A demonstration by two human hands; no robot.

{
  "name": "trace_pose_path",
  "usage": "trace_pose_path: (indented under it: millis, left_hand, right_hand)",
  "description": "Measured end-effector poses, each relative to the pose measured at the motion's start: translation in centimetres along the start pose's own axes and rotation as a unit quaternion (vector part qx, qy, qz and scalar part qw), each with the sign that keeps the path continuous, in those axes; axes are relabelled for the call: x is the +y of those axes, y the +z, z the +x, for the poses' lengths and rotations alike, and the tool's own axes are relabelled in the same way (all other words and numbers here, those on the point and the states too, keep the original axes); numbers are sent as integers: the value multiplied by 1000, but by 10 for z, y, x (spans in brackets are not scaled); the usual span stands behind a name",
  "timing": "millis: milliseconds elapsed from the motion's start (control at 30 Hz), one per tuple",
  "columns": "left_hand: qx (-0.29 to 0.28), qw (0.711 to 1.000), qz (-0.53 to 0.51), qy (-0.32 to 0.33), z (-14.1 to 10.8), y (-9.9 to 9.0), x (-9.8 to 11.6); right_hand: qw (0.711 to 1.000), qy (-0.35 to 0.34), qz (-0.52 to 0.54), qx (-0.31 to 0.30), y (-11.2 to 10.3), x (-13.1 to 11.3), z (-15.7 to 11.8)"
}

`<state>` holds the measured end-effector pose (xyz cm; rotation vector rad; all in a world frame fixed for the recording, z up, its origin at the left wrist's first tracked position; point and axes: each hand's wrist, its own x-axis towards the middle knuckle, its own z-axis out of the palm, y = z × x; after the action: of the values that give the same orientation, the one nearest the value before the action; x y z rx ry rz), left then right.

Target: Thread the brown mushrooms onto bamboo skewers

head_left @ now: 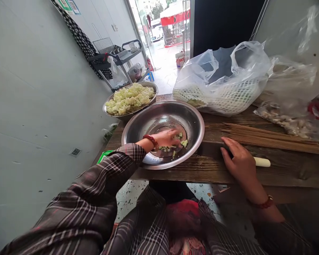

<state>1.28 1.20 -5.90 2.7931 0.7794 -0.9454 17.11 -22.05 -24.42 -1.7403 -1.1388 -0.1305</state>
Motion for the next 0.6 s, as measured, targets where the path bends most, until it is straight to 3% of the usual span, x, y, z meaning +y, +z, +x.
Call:
trace_pose_path:
  millis: [67, 133, 200, 300, 333, 433, 600]
  left_hand:
    - [-48, 993, -39, 103, -5, 1, 9]
    - [-101, 980, -88, 148, -7, -8, 9]
    - [-85, 982, -110, 125, -4, -20, 3]
    - [35, 998, -45, 14, 12, -30, -1]
    - [52, 998, -22, -14, 18, -29, 1]
    - [17, 1000, -15, -15, 28, -18, 15]
    - [-82, 988, -62, 116, 5, -5, 35]
  right_hand:
    - [1000, 1, 1, -5, -1, 0, 0]
    - [1000, -2, 6, -11, -2, 0, 0]
    - [1000, -4, 7, -13, -2, 1, 0]
    - [1000, -4, 4, -11, -2, 1, 0]
    - [1000, -4, 4, -12, -2, 1, 0]
    - [1000, -8, 4, -18, -2, 1, -1]
    - [1000, -6, 7, -26, -3, 1, -2]
